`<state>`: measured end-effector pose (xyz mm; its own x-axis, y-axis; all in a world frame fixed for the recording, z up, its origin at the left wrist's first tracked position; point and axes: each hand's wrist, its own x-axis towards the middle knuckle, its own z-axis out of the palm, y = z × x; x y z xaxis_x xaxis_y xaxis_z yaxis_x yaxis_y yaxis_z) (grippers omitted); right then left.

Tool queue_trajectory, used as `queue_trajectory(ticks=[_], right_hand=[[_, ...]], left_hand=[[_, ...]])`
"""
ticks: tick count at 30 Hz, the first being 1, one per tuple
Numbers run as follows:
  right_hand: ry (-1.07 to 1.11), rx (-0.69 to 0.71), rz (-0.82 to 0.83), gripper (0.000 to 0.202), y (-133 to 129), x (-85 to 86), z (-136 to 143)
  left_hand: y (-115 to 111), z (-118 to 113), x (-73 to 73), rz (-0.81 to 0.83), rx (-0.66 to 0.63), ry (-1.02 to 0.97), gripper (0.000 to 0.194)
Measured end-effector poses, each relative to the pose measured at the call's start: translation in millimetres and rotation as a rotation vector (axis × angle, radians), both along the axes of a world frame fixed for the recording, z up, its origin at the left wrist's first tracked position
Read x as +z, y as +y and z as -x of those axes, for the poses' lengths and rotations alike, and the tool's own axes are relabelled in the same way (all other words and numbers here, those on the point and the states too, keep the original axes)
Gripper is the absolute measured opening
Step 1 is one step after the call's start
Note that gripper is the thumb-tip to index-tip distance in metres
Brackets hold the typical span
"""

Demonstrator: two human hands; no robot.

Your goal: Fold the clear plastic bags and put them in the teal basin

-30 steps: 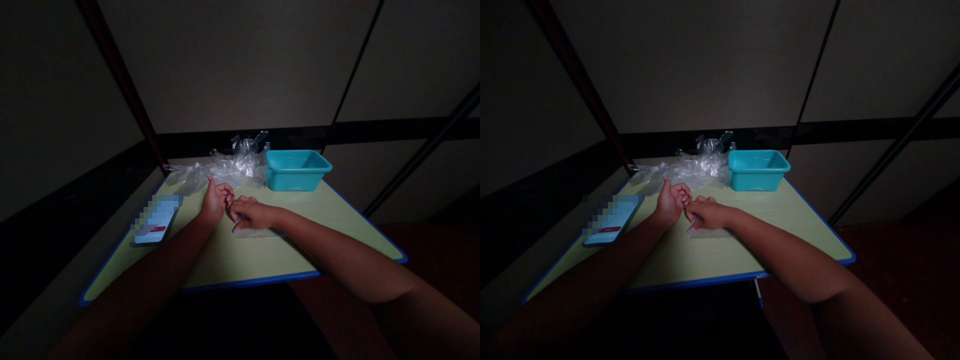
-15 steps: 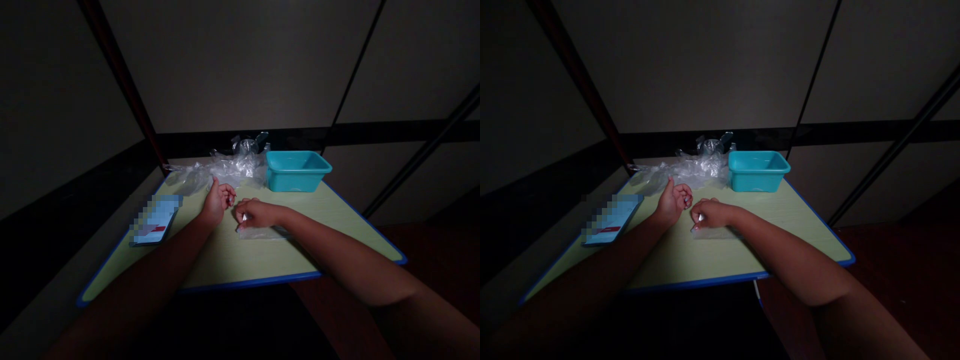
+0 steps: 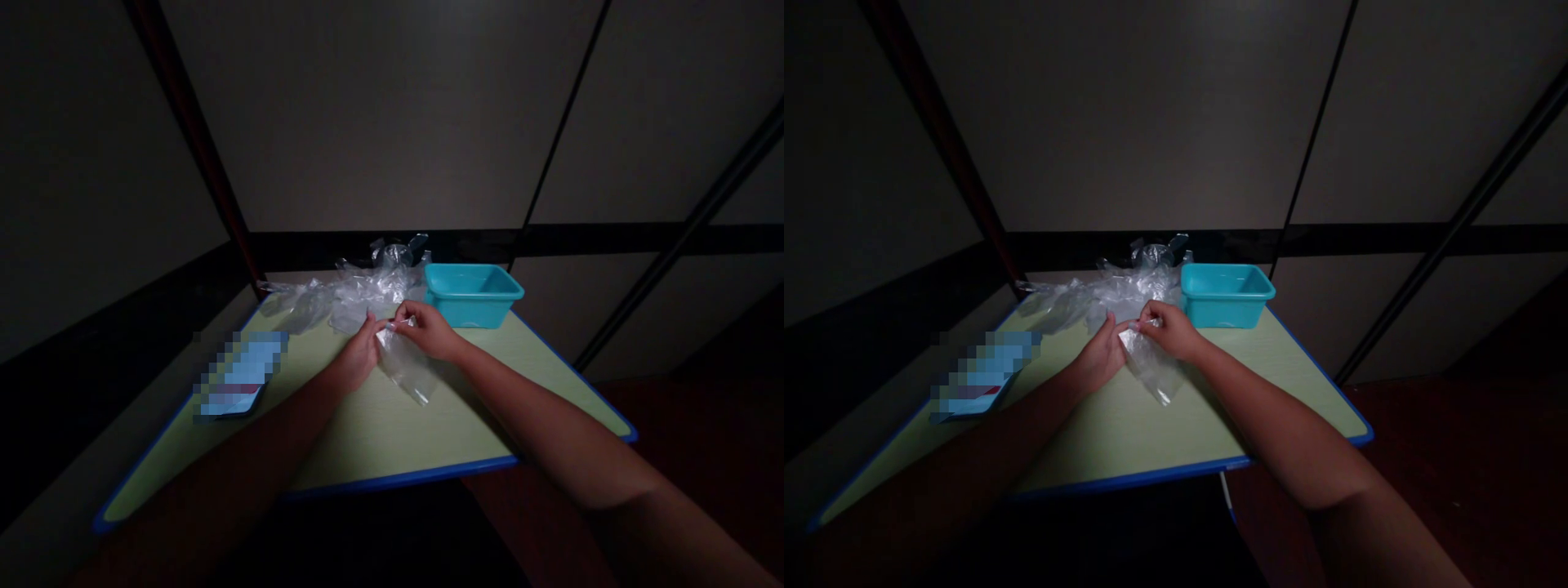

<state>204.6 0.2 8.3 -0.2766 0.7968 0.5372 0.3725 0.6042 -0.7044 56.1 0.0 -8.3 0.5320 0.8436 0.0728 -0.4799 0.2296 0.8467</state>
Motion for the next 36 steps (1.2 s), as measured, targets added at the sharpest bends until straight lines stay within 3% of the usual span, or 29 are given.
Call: queue_trajectory(ticks=[6,13,17,24,28,34,36], right_hand=[[0.068,-0.157,-0.094,0.019,-4,5.9,4],[0.166,-0.259,-0.14,0.017,-5,8.2,4],[0.199,-0.276,-0.188,0.017,-7,10.2,5],[0.279,-0.302,-0.165,0.017,-4,11.8,0],[0.331,-0.288,-0.157,0.019,2,8.3,-4],[0.295,-0.373,-0.129,0.025,12,4.4,-16],[0.28,-0.334,-0.09,0.03,13,7.5,-22]], left_hand=[[-4,-6,-9.7,-0.094,0.0,-0.062,0.028],[-10,-2,-11.6,-0.099,-0.062,0.054,0.024],[-11,-4,-12.2,-0.103,-0.046,0.075,0.02],[-13,-3,-8.2,-0.018,-0.211,0.005,0.029],[-14,1,-4.9,0.054,-0.237,0.043,0.029],[-13,5,-2.8,0.123,-0.293,0.048,0.026],[-12,6,-2.5,0.125,-0.316,0.041,0.027]])
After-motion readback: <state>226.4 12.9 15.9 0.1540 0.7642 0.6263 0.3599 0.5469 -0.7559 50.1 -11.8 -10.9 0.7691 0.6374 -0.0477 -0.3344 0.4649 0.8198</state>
